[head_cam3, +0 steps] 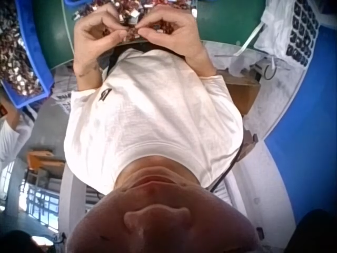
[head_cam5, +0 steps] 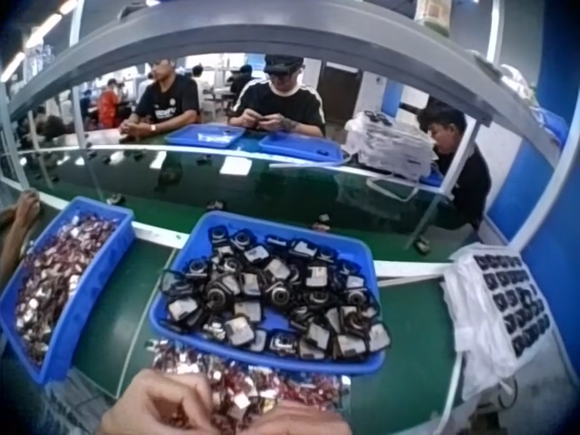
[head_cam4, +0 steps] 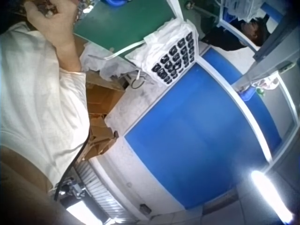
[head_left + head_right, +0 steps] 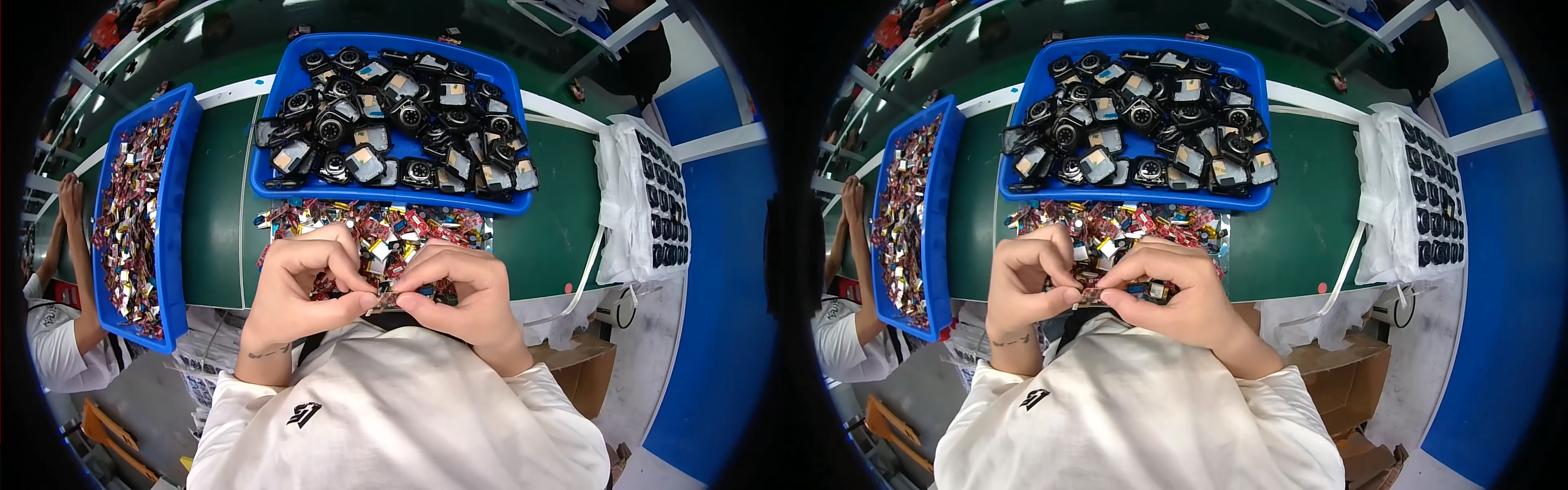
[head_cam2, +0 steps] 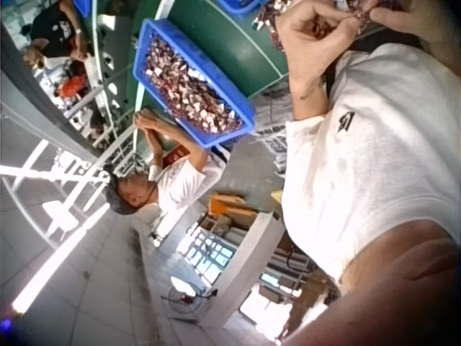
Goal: Manually assembling small colorful components onto black circular bases at a production line.
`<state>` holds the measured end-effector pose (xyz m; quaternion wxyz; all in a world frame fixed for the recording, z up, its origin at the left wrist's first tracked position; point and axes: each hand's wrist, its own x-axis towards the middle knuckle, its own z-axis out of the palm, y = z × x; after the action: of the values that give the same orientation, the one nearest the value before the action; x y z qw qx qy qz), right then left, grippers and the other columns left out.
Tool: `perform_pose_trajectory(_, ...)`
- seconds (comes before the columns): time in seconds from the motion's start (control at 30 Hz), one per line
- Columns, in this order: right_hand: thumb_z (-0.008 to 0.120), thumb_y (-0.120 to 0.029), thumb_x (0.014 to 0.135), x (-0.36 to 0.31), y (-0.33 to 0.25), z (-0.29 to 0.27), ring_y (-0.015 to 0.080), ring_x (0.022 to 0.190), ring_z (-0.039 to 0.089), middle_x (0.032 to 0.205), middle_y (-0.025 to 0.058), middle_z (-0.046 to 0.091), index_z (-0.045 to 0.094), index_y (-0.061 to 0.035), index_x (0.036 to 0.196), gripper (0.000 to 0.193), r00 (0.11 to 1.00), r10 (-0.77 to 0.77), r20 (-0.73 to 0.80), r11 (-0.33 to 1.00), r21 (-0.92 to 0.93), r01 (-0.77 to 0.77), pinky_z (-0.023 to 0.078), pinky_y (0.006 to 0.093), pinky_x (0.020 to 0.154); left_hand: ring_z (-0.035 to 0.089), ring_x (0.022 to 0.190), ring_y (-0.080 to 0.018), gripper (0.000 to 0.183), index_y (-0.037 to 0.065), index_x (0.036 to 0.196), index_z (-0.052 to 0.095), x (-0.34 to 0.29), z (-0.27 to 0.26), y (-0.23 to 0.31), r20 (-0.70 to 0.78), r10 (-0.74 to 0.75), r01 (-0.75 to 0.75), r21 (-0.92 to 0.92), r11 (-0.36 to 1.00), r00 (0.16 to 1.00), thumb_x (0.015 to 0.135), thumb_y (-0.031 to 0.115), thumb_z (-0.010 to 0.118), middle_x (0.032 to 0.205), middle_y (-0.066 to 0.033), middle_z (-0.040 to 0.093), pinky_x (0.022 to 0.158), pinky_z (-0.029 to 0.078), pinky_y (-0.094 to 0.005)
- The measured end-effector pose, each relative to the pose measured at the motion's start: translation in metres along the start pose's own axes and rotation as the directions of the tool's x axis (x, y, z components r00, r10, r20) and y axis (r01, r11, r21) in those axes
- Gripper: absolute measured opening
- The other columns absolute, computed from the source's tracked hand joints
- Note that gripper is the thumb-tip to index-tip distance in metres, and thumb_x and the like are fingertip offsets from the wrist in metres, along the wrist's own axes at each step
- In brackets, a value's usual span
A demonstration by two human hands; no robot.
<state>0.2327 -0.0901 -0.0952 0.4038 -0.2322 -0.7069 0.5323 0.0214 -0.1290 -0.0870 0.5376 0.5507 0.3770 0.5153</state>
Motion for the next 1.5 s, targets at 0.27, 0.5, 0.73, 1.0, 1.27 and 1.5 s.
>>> perform_pose_trajectory(0.27,0.073,0.002,0.073,0.003,0.000,0.006,0.0156,0.070,0.063,0.079,0.0068,0.067,0.070,-0.0015,0.086,0.014,0.988,-0.108,-0.114,0.960,-0.269,0.074,0.049,0.0264,0.061,0.048,0.067,-0.0070,0.015,0.002,0.075,0.065,0.001,0.012,-0.001,-0.179,0.027,0.000,0.148,0.989,0.984,0.068,0.000,0.078,0.073,-0.0011,0.057,0.059,0.036,-0.0216)
perform_pose_trajectory(0.5,0.071,0.003,0.078,0.004,-0.005,0.006,0.0120,0.073,0.064,0.085,0.0089,0.068,0.070,0.0006,0.093,0.015,0.967,0.173,-0.186,0.973,0.183,-0.139,0.051,0.0230,0.060,0.060,0.077,-0.0110,0.016,0.001,0.081,0.061,-0.004,0.013,-0.007,-0.135,-0.004,0.001,-0.023,1.000,0.991,0.074,-0.004,0.075,0.085,-0.0088,0.066,0.067,0.045,-0.0231)
perform_pose_trajectory(0.73,0.073,0.001,0.078,0.001,0.011,-0.004,0.0100,0.062,0.061,0.077,0.0084,0.068,0.071,0.0006,0.087,0.009,0.986,-0.031,-0.164,0.996,-0.092,0.016,0.047,0.0215,0.054,0.064,0.077,-0.0123,0.021,-0.002,0.091,0.062,-0.008,0.020,-0.005,-0.157,-0.022,0.023,0.004,1.000,0.987,0.074,-0.006,0.073,0.086,-0.0109,0.068,0.068,0.049,-0.0240)
perform_pose_trajectory(1.0,0.073,-0.006,0.083,-0.005,0.004,0.002,0.0111,0.063,0.059,0.073,0.0088,0.066,0.067,0.0033,0.080,0.011,0.990,0.041,-0.134,0.979,0.202,-0.013,0.044,0.0229,0.055,0.060,0.066,-0.0121,0.010,-0.001,0.083,0.071,-0.004,0.018,-0.005,-0.053,0.092,-0.076,0.248,0.966,0.994,0.074,0.000,0.076,0.077,-0.0073,0.066,0.058,0.047,-0.0228)
perform_pose_trajectory(1.27,0.069,-0.004,0.086,-0.003,0.005,0.002,0.0100,0.064,0.057,0.078,0.0077,0.064,0.064,0.0036,0.082,0.010,0.982,0.171,-0.082,0.891,0.437,-0.119,0.046,0.0223,0.057,0.059,0.067,-0.0140,0.008,-0.001,0.080,0.071,-0.004,0.018,-0.007,0.010,0.096,-0.097,0.125,0.987,0.995,0.073,-0.001,0.075,0.074,-0.0079,0.064,0.059,0.045,-0.0249)
perform_pose_trajectory(1.5,0.076,0.003,0.068,0.009,0.008,-0.026,0.0162,0.081,0.056,0.102,0.0115,0.057,0.070,-0.0008,0.090,0.023,0.986,-0.131,-0.099,0.886,-0.459,0.072,0.046,0.0256,0.067,0.058,0.067,-0.0140,0.007,-0.003,0.080,0.069,-0.007,0.016,-0.006,-0.137,0.070,-0.053,0.122,0.991,0.988,0.074,-0.002,0.073,0.075,-0.0099,0.064,0.062,0.045,-0.0238)
